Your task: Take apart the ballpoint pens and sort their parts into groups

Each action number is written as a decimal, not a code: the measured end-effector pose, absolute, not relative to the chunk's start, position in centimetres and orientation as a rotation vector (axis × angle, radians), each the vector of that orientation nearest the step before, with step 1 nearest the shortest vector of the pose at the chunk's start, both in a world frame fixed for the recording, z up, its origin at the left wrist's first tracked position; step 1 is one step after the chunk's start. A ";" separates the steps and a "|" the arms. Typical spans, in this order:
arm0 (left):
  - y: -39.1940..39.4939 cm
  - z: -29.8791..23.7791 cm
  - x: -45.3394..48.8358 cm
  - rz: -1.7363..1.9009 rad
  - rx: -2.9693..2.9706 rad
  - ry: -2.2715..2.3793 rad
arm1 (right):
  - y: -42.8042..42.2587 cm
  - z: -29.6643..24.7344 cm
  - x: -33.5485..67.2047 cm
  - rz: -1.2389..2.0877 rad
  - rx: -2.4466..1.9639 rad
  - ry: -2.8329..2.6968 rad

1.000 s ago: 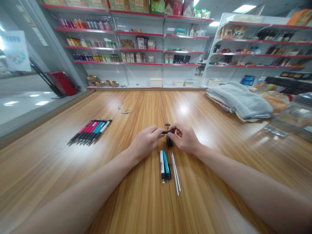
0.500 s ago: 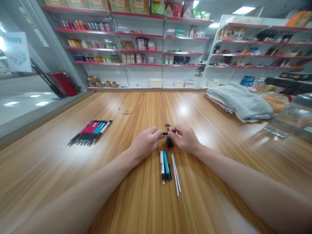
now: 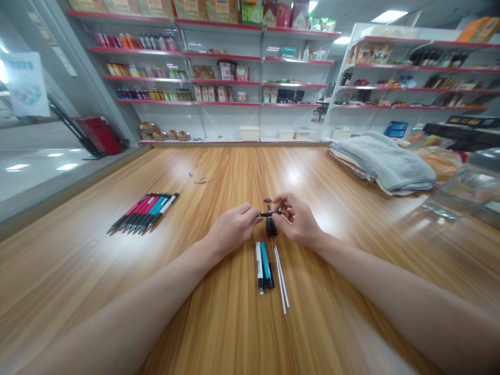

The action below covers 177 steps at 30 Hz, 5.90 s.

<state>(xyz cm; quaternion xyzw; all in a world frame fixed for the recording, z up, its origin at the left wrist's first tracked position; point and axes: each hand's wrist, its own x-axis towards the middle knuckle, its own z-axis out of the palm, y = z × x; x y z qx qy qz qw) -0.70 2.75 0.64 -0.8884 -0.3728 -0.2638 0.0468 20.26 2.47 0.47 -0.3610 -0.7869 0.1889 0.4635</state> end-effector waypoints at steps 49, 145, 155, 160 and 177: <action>2.5 1.0 -1.1 -0.576 -2.702 -1.186 | 4.1 0.1 22.4 0.725 -0.907 -1.901; 2.8 0.8 -1.6 -0.751 -2.738 -1.160 | 4.6 0.0 22.4 0.194 -1.077 -2.053; 3.2 0.5 -1.0 -0.779 -2.563 -1.446 | 7.8 -0.9 23.5 0.033 -1.573 -2.064; 3.6 0.2 -1.1 -0.778 -2.532 -1.527 | 8.0 -1.2 22.4 -0.052 -1.559 -2.125; 3.6 0.3 -1.2 -0.784 -2.525 -1.563 | 7.8 -0.8 23.1 0.171 -1.376 -2.159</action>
